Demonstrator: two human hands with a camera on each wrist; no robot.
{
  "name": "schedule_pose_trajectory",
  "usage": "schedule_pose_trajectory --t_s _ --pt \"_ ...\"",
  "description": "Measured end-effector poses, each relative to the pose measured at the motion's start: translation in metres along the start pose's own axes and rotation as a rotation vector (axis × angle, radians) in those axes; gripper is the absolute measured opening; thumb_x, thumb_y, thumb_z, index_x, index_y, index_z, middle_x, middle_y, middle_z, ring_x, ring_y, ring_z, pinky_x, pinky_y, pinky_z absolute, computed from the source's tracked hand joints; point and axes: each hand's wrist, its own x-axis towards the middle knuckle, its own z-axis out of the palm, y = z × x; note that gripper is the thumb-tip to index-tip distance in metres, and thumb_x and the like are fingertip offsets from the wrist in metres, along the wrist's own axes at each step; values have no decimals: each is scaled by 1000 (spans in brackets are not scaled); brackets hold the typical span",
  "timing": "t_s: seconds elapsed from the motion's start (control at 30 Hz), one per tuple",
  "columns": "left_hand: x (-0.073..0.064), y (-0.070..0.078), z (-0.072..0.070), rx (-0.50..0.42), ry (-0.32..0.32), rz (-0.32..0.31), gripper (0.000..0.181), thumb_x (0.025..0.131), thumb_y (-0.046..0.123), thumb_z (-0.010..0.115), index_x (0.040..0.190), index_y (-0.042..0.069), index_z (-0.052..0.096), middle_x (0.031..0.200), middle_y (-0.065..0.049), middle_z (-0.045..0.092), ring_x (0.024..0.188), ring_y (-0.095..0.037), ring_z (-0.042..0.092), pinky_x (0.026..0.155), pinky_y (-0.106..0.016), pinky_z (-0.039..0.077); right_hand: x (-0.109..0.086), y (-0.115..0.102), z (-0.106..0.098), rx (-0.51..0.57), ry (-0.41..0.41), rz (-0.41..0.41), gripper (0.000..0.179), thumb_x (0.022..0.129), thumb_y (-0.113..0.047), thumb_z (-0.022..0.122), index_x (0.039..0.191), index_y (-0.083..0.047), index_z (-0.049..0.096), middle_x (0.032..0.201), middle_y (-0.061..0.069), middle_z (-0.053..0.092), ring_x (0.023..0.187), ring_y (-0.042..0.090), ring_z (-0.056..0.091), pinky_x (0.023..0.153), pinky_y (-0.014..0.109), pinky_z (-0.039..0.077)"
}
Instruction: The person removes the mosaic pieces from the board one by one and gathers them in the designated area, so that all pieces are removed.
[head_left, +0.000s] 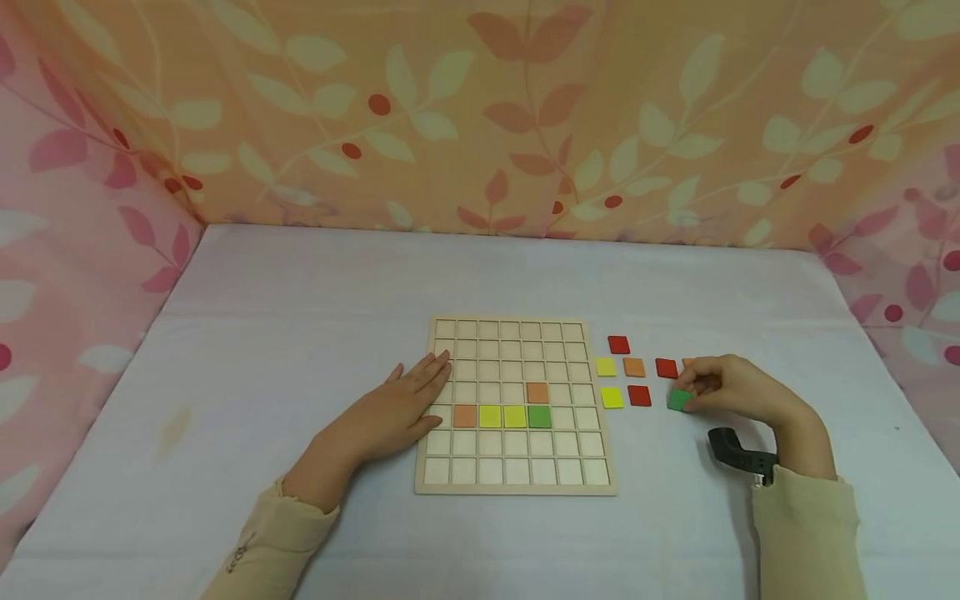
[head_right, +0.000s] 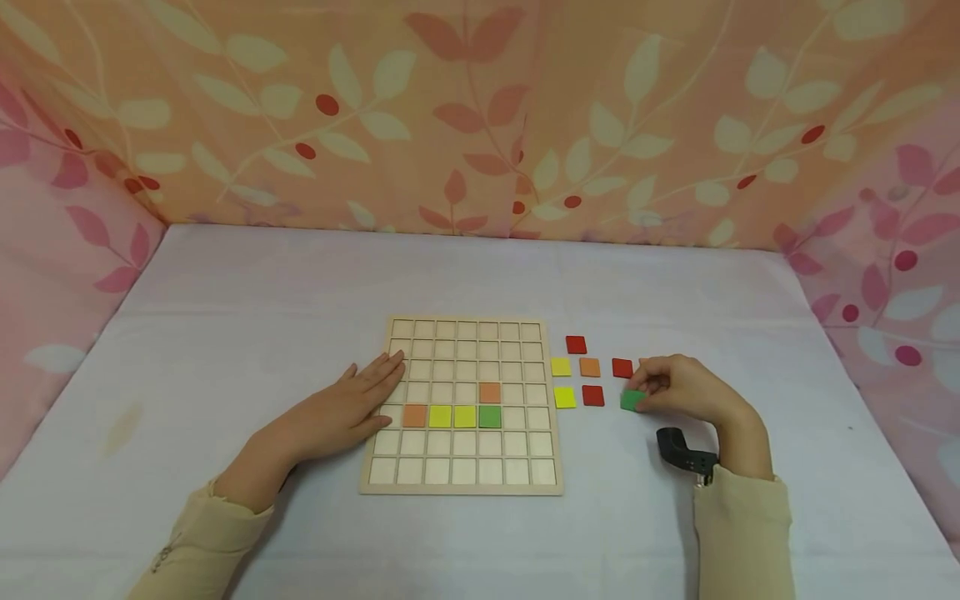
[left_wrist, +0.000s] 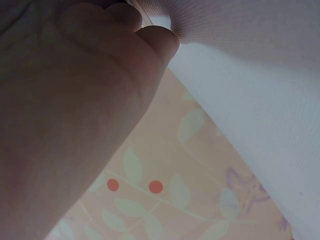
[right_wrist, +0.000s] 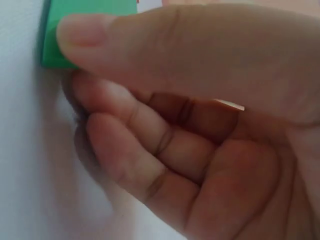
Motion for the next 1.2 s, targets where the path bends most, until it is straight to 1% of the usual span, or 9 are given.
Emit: schedule_pose_trajectory --t_s 0.07,0.17,0.3,0.4,0.63,0.9,1.03,1.2 --pt "-1 1 -1 -3 3 1 66 96 21 54 148 -2 20 157 -12 10 143 -28 9 112 -54 13 2 -1 -1 -24 9 5 20 76 -13 78 93 -6 69 84 1 64 73 9 58 68 21 50" --pt "-2 2 -2 -8 9 1 66 96 20 54 148 -3 20 157 -13 10 143 -29 9 111 -55 13 3 -4 -1 -55 35 15 20 76 -14 78 93 -7 71 90 3 65 73 9 57 68 20 49" --pt "-3 2 -3 -7 14 0 66 96 21 54 148 -3 20 157 -13 10 143 -28 9 111 -55 13 5 -6 -1 -73 60 5 17 77 -10 77 92 -7 72 95 6 65 73 9 58 68 21 50" --pt "-3 1 -2 -4 15 2 66 96 22 54 148 -2 20 157 -12 9 143 -28 9 112 -54 13 6 -7 -1 -78 71 -13 15 77 -6 76 91 -7 72 94 7 65 71 9 59 67 21 51" --pt "-4 1 -3 -8 14 -3 67 96 23 54 149 -1 19 157 -11 9 143 -27 8 112 -54 13 8 -6 -3 -105 87 -20 15 77 -3 74 90 -10 73 94 5 66 77 6 58 69 20 51" --pt "-4 3 -3 -9 11 0 66 96 21 54 148 -4 20 157 -14 10 143 -30 10 111 -55 14 7 -7 -3 -97 111 -43 13 77 -8 77 89 -10 72 94 5 66 78 5 56 69 18 49" --pt "-2 3 -3 0 -1 -3 66 97 21 53 148 -3 20 157 -14 10 143 -29 10 111 -55 14 5 -6 -2 -101 120 -15 13 79 -11 76 92 -11 73 94 4 66 79 5 57 70 18 49" --pt "0 3 -2 -10 -13 0 67 97 22 54 148 -2 19 157 -13 10 143 -28 8 112 -54 13 0 -5 -1 -114 121 22 14 81 -14 74 95 -11 72 92 2 66 79 6 58 70 19 50"
